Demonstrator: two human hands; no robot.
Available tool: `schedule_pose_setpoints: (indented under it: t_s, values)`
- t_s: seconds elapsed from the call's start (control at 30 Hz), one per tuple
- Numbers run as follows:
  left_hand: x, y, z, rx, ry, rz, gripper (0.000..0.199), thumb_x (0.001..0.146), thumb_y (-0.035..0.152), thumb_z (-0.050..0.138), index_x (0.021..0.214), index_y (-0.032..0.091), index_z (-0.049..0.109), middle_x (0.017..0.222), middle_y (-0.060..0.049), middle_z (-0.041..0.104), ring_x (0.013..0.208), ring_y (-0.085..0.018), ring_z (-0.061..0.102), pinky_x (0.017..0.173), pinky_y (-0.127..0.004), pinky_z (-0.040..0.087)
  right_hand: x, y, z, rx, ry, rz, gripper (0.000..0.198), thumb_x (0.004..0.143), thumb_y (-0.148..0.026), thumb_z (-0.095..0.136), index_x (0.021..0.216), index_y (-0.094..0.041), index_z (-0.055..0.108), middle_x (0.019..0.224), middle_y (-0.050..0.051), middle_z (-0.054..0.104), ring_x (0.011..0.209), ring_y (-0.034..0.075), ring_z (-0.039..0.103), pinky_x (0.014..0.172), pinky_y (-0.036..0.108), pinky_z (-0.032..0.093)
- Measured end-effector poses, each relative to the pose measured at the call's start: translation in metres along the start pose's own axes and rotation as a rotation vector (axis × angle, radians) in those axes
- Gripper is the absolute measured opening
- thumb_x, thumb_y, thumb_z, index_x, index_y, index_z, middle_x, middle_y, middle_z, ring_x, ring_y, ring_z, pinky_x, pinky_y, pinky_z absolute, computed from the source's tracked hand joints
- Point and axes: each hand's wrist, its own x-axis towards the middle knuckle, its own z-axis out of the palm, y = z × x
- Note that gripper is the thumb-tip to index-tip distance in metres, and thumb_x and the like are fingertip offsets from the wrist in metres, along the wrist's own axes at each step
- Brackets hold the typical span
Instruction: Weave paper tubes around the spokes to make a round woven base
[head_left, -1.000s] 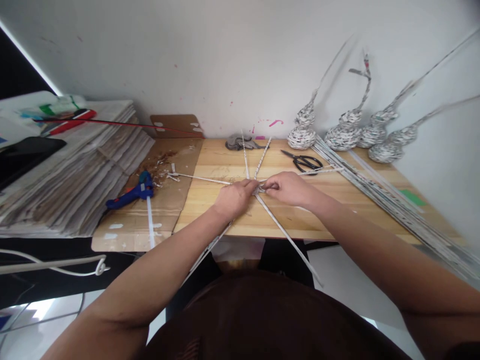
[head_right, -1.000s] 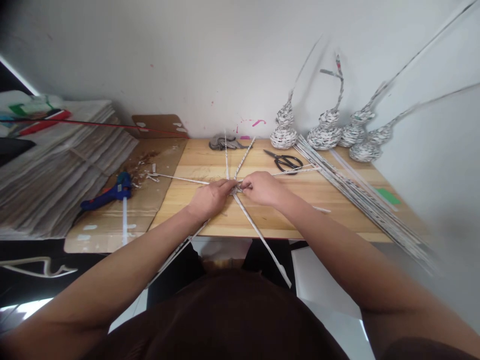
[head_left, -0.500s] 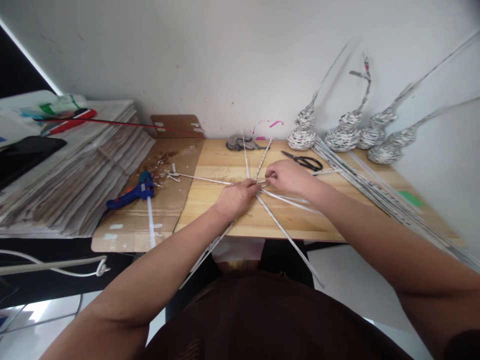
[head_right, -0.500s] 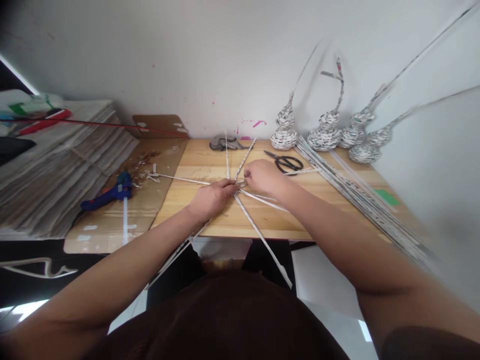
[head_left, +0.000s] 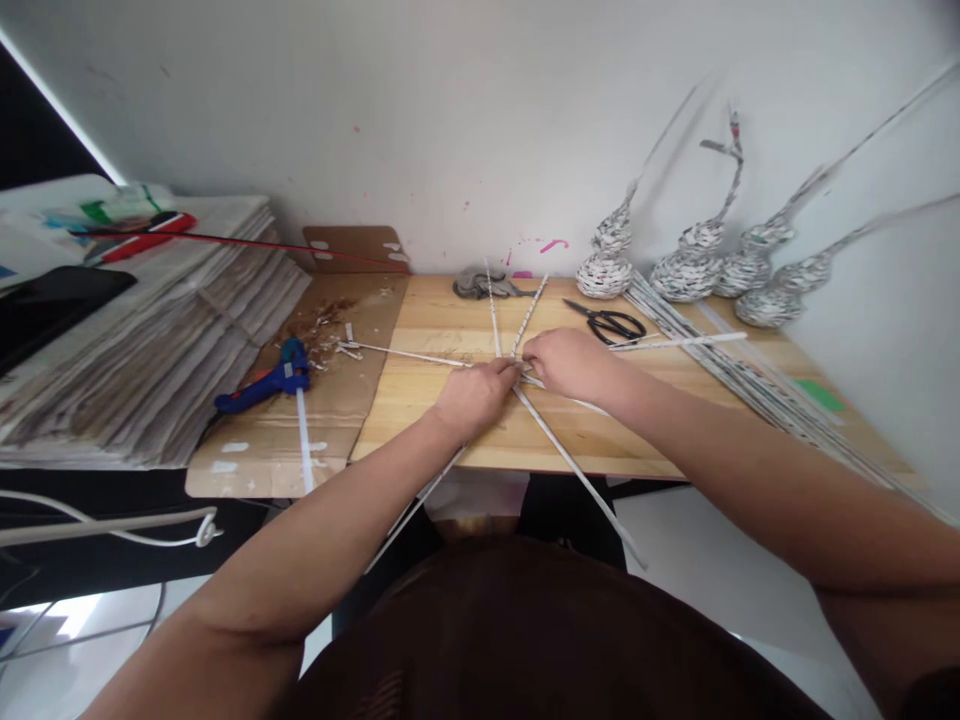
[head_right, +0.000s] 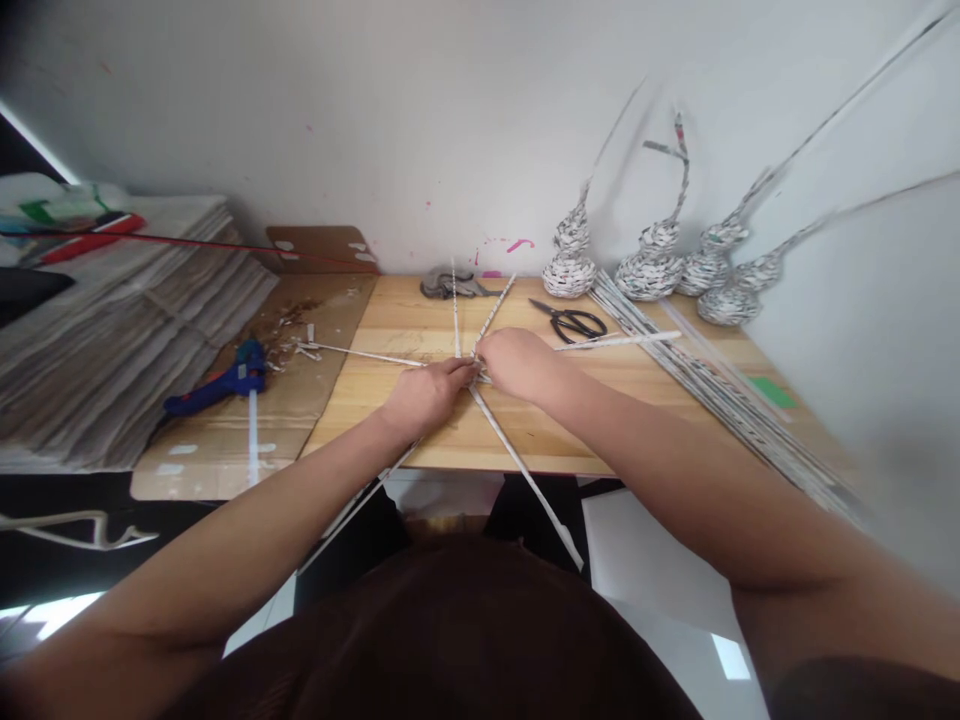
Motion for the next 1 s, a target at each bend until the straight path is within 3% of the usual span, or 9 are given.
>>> schedule_pose_setpoints:
  t_s: [0.33, 0.5, 0.67, 0.87, 1.0]
  values:
    - [-0.001, 0.002, -0.001, 0.020, -0.013, -0.074, 0.037, 0.096, 0.018, 0.038, 0.132, 0.022, 0.046, 0.112, -0.010, 0.067, 0.085, -0.024, 0.068, 0.067, -0.033, 0.051, -0.023, -0.022, -0.003, 0.089, 0.024, 0.109, 0.023, 0.087, -0.016, 0.047, 0.089, -0.014, 0.070, 0.088, 0.014, 0.073, 0.082, 0.025, 0.066, 0.070, 0.031, 0.039]
    - [-0.001, 0.000, 0.000, -0.012, -0.001, -0.025, 0.039, 0.094, 0.017, 0.040, 0.131, 0.026, 0.049, 0.127, -0.009, 0.060, 0.093, -0.023, 0.068, 0.071, -0.032, 0.052, -0.030, -0.034, 0.009, 0.035, 0.040, 0.091, 0.026, 0.090, -0.013, 0.043, 0.091, -0.011, 0.069, 0.088, 0.015, 0.072, 0.081, 0.026, 0.067, 0.071, 0.033, 0.043]
    - [0.000, -0.001, -0.001, -0.017, -0.031, -0.029, 0.037, 0.093, 0.015, 0.043, 0.126, 0.027, 0.055, 0.128, -0.008, 0.059, 0.097, -0.022, 0.067, 0.074, -0.031, 0.052, -0.039, -0.040, 0.018, 0.022, 0.038, 0.107, 0.028, 0.087, -0.004, 0.043, 0.100, -0.010, 0.067, 0.091, 0.014, 0.070, 0.088, 0.025, 0.066, 0.075, 0.033, 0.045]
    - [0.001, -0.003, 0.000, -0.024, 0.010, 0.073, 0.040, 0.094, 0.013, 0.041, 0.130, 0.025, 0.053, 0.142, -0.006, 0.051, 0.114, -0.022, 0.060, 0.082, -0.031, 0.052, -0.051, -0.030, 0.026, 0.031, 0.113, 0.093, 0.026, 0.093, -0.012, 0.043, 0.104, -0.013, 0.067, 0.094, 0.011, 0.068, 0.094, 0.025, 0.060, 0.083, 0.034, 0.042]
    - [0.002, -0.002, -0.001, 0.018, -0.019, 0.059, 0.039, 0.094, 0.013, 0.042, 0.130, 0.023, 0.053, 0.137, -0.008, 0.055, 0.106, -0.022, 0.064, 0.078, -0.031, 0.053, -0.055, -0.025, 0.029, 0.008, 0.163, 0.103, 0.027, 0.096, -0.016, 0.042, 0.102, -0.014, 0.068, 0.091, 0.011, 0.068, 0.094, 0.026, 0.057, 0.084, 0.035, 0.040]
